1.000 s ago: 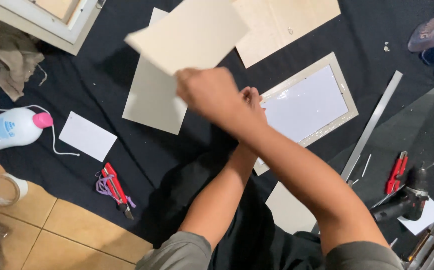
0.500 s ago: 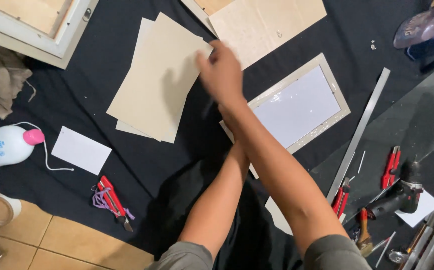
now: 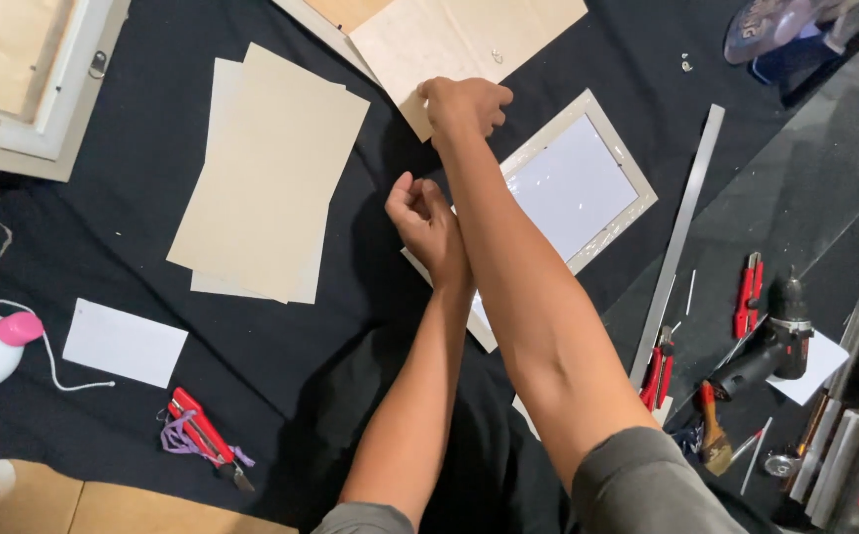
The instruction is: The person is preparing and assembling a picture frame, including cleaning the glass, inserting paper, and cutting a backing board to size using a utility knife and ruler.
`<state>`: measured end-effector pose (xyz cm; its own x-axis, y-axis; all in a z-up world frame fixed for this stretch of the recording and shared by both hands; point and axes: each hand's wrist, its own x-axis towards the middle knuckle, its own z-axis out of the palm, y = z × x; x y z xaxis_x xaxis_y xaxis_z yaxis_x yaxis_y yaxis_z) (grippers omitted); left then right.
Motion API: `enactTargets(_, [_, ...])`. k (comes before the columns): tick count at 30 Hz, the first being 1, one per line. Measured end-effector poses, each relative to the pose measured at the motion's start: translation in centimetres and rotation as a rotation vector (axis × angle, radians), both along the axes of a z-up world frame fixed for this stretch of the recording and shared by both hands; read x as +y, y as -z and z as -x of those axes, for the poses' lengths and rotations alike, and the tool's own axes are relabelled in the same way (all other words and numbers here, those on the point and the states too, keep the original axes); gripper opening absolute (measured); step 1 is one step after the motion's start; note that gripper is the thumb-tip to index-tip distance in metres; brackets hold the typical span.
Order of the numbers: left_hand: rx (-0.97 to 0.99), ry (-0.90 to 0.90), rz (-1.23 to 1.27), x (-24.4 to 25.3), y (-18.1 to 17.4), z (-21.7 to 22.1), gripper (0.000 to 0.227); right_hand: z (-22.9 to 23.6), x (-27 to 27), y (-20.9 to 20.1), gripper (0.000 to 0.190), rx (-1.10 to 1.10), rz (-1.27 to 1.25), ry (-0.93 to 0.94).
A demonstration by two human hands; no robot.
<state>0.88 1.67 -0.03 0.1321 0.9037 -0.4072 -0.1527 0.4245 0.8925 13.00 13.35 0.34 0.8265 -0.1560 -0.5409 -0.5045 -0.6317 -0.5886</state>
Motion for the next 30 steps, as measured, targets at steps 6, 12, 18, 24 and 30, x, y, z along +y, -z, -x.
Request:
enactTargets(6, [0.151,0.114,-0.098,-0.3,0.0,-0.5,0.04,-1.9,-1.7,1.6,0.033,-0.054,-0.141,-0.015])
enactTargets(12, [0.416,0.36,-0.659,-0.2,0.5,-0.3,0.037,-4.2,-10.3,0.6,0.033,-0.087,-0.812,0.025])
enactTargets(18, [0.669,0.899,-0.533,-1.2,-0.2,0.0,0.095,-8.8,-34.7,2.8,0.033,-0.53,-0.409,0.143])
enactTargets(24, [0.763,1.144,-0.769,-5.0,-2.5,0.2,0.122,-8.3,-53.9,7.3,0.024,-0.564,-0.044,0.197])
enactTargets(30, [0.798,1.356,-0.93,-8.7,-2.5,0.0,0.133,-4.4,-52.6,4.1,0.057,-0.537,-0.209,0.316])
